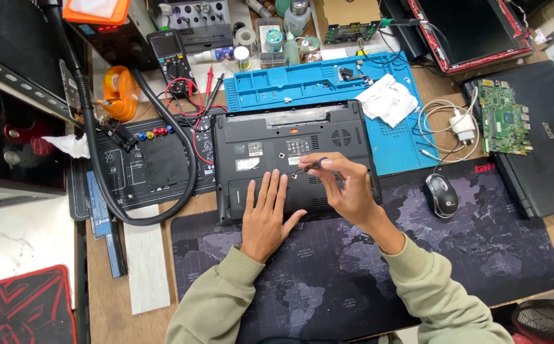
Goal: Repairing a laptop by unscrewing the back cover and removing internal components
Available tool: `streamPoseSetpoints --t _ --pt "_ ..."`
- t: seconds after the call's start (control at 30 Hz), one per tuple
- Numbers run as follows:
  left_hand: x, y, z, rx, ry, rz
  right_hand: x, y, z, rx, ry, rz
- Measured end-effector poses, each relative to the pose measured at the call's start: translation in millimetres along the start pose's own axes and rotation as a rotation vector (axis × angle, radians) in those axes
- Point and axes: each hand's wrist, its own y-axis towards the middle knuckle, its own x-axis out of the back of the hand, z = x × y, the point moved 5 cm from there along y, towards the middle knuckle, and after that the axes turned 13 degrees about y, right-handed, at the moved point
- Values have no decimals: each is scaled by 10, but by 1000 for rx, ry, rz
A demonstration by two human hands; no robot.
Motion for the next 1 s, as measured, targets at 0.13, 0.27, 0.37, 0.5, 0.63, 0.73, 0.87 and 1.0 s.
streamPoseSetpoints --t 0.13,0.27,0.37,0.5,0.63,0.73,0.87,1.0 --pt "-10 2 -4 2 1 4 19 -18 -25 15 -4 4" --pt "-11 -1 -6 5 3 8 40 -32 -33 20 3 -4" --pt "-13 -2 -5 3 8 18 33 -19 -18 19 -5 -4" --pt "-10 7 -4 1 21 22 24 -10 -38 28 -28 1" --pt "-15 -2 -8 -1 23 23 50 19 -23 53 -36 -7" --pt "-11 2 -10 -3 23 26 85 39 -3 121 -157 20" --pt "-4 10 -3 2 17 22 -55 198 121 77 -164 4" --pt "-13 9 -7 5 9 23 52 83 -16 47 -138 -27"
